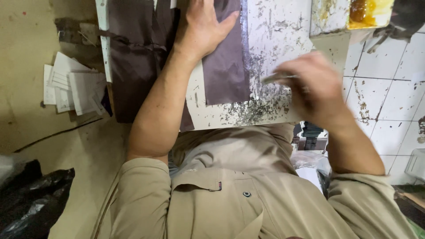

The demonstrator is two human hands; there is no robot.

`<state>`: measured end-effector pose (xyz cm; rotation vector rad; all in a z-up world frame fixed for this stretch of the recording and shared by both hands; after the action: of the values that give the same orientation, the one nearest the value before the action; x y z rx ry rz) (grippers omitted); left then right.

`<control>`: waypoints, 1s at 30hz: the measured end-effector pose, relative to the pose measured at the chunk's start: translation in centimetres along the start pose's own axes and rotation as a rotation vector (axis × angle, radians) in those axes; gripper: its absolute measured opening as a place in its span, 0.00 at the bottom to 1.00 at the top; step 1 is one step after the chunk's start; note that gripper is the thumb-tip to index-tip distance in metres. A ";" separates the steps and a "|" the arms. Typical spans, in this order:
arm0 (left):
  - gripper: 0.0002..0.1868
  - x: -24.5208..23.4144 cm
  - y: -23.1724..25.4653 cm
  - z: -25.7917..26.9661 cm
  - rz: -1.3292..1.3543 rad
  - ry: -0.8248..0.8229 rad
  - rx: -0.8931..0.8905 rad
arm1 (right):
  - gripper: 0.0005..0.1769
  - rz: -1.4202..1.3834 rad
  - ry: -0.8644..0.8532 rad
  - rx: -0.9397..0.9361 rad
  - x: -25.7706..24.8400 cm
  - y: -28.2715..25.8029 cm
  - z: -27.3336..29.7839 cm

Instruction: Applying adhesive to leather strips and folding the edges to create finished components

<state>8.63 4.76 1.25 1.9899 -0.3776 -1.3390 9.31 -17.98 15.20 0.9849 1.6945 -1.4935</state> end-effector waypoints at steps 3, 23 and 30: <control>0.34 -0.2 0.0 -0.1 0.075 -0.067 -0.063 | 0.10 -0.003 0.151 0.151 -6.0 1.6 2.9; 0.36 -5.3 4.7 -0.6 0.279 0.110 0.092 | 0.05 0.276 0.100 0.475 -10.0 13.4 1.4; 0.52 -3.5 2.8 -0.1 0.260 0.038 0.071 | 0.04 -0.106 0.069 0.563 -11.9 12.0 3.4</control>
<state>7.67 4.83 5.66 1.9437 -0.6501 -1.1371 25.63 -21.89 19.14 1.2532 1.4107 -2.0910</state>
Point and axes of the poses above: each hand's wrist, its own z-axis away from the middle knuckle, its own x-axis out of the palm, y = z × x, the point moved 10 cm from there along -z, towards the middle knuckle, and after that the axes turned 10 degrees about -y, right-handed, at the moved point
